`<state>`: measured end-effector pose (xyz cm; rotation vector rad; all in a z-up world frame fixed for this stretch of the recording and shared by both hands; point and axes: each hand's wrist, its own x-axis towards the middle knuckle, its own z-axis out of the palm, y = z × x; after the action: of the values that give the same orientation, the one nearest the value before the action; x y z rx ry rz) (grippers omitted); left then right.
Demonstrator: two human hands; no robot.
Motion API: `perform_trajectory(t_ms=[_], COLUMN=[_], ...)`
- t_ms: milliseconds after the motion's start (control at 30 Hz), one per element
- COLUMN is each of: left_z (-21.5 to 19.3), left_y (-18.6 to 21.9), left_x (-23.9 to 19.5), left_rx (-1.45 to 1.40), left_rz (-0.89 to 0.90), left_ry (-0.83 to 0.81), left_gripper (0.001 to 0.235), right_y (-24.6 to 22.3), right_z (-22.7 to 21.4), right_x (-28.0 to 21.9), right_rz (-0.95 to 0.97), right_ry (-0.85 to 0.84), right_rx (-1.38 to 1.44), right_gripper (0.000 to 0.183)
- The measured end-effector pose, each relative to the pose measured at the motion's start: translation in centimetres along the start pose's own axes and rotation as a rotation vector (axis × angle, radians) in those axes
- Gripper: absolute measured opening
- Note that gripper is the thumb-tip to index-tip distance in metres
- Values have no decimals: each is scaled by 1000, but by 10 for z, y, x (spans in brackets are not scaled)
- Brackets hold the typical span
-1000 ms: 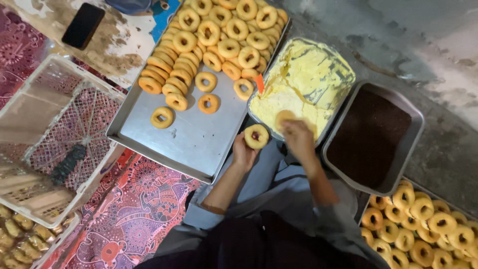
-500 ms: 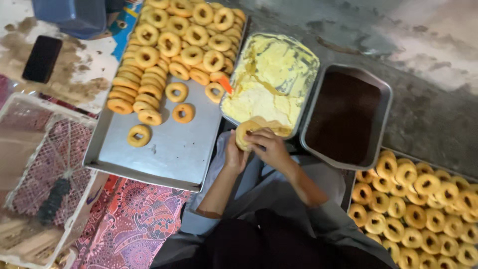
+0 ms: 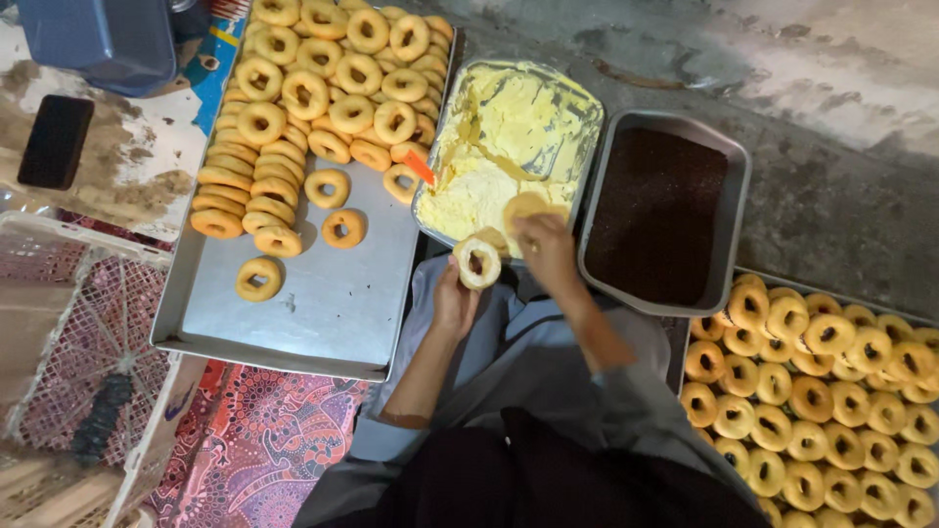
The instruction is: The person sits on the floor and repeatedly picks up ring-shaped pastries, fills their centers with a yellow cream using their fingers, and then dips them into a tray of dark seeds. The finished pastries are placed onto a metal tray.
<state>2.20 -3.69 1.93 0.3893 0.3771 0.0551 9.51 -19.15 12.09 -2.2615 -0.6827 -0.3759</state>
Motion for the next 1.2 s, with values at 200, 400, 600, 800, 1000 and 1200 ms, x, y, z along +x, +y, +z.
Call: perform_trajectory(t_ms=[200,400,600,800,1000,1200], left_z=[13,47,78,117,139,125], left_y=[-2,-44,-131,-205,-213,-211], left_x=[-12,0,30,82,92,77], left_rx=[-36,77,346,1648,1687,261], left_rz=[-64,-179,-391,586,110,-460], left_ry=[-66,-158,-276,-683,-378,-118], left_gripper=[44,45,39,20,26,35], right_y=[-4,19,129,221,210,139], right_z=[-21,-72,-121,-151,-170,-170], right_x=[0,-46,-57,-79,-92,-84], right_rz=[-121,82,373,409,1032,415], right_ry=[-95,101,290,58,695,293], right_rx=[212,196,76,-145,1367,209], right_gripper=[27,32,20,25,26,24])
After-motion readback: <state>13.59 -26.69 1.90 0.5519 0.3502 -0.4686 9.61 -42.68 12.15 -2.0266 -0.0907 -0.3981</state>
